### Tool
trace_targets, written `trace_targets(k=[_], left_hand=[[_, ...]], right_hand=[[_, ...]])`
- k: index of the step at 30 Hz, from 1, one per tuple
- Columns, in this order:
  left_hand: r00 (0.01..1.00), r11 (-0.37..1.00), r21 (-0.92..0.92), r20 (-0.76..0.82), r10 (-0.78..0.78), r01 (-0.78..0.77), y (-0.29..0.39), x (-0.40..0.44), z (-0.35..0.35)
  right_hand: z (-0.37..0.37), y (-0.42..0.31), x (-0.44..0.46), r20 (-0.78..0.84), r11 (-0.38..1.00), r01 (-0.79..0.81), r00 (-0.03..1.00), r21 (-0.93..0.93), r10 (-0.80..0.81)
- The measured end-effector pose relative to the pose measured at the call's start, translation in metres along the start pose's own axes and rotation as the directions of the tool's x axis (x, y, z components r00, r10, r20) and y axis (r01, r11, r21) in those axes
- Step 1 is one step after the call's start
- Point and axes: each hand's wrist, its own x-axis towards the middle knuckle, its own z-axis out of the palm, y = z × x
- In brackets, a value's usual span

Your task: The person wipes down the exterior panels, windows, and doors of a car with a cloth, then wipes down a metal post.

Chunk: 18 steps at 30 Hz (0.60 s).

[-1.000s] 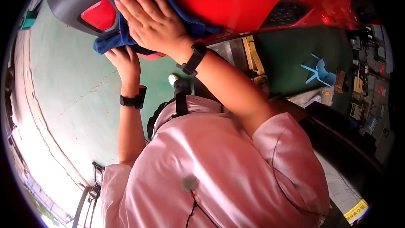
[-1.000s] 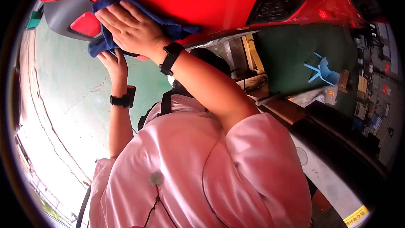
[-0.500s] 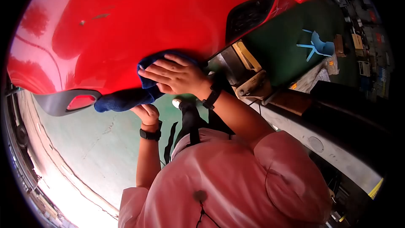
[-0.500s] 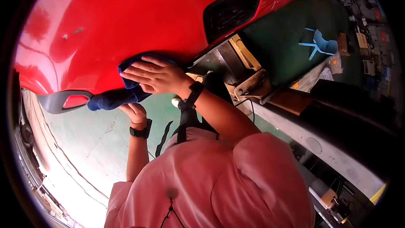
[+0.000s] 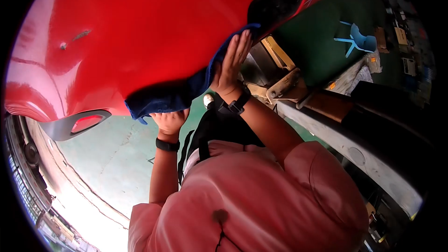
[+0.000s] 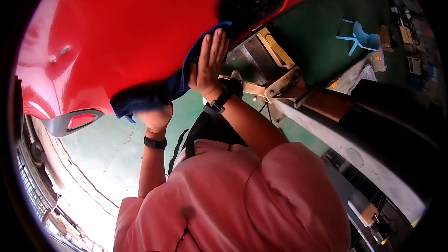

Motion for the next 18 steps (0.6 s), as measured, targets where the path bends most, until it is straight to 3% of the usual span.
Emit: trace_targets(k=[2,4,8,10,11,12,14,16,18], left_hand=[[0.993,0.997,-0.004,-0.094,0.076,-0.077,-0.027,-0.034,0.015],[0.994,0.976,-0.190,0.028,-0.105,0.109,-0.050,-0.075,0.026],[0.969,0.945,-0.236,-0.042,-0.244,0.227,-0.069,-0.094,0.029],[0.959,0.909,-0.322,-0.015,-0.284,0.265,-0.056,-0.072,0.014],[0.952,0.933,-0.276,-0.134,-0.276,0.231,-0.052,-0.067,0.021],[0.944,0.983,-0.153,-0.295,-0.147,0.106,-0.047,-0.046,0.019],[0.937,0.952,-0.302,-0.320,-0.141,0.040,-0.043,-0.020,0.014],[0.928,0.894,-0.445,-0.351,-0.121,-0.052,-0.032,0.013,0.007],[0.906,0.856,-0.474,-0.423,-0.019,-0.204,0.000,0.048,-0.006]], right_hand=[[0.009,-0.016,-0.025,0.049,0.997,0.078,0.996,0.002,-0.078],[0.015,-0.030,-0.049,0.100,0.980,0.200,0.975,0.006,-0.200],[0.010,-0.028,-0.049,0.215,0.910,0.414,0.889,0.005,-0.405],[-0.001,-0.027,-0.037,0.308,0.905,0.419,0.853,0.077,-0.421],[-0.005,-0.027,-0.033,0.326,0.909,0.385,0.848,0.161,-0.417],[-0.009,-0.025,-0.028,0.259,0.892,0.393,0.858,0.223,-0.443],[-0.031,-0.022,-0.007,0.156,0.836,0.410,0.858,0.364,-0.489],[-0.065,-0.022,0.011,0.096,0.845,0.382,0.891,0.373,-0.445],[-0.114,-0.019,0.021,0.196,0.890,0.110,0.957,0.443,-0.216]])
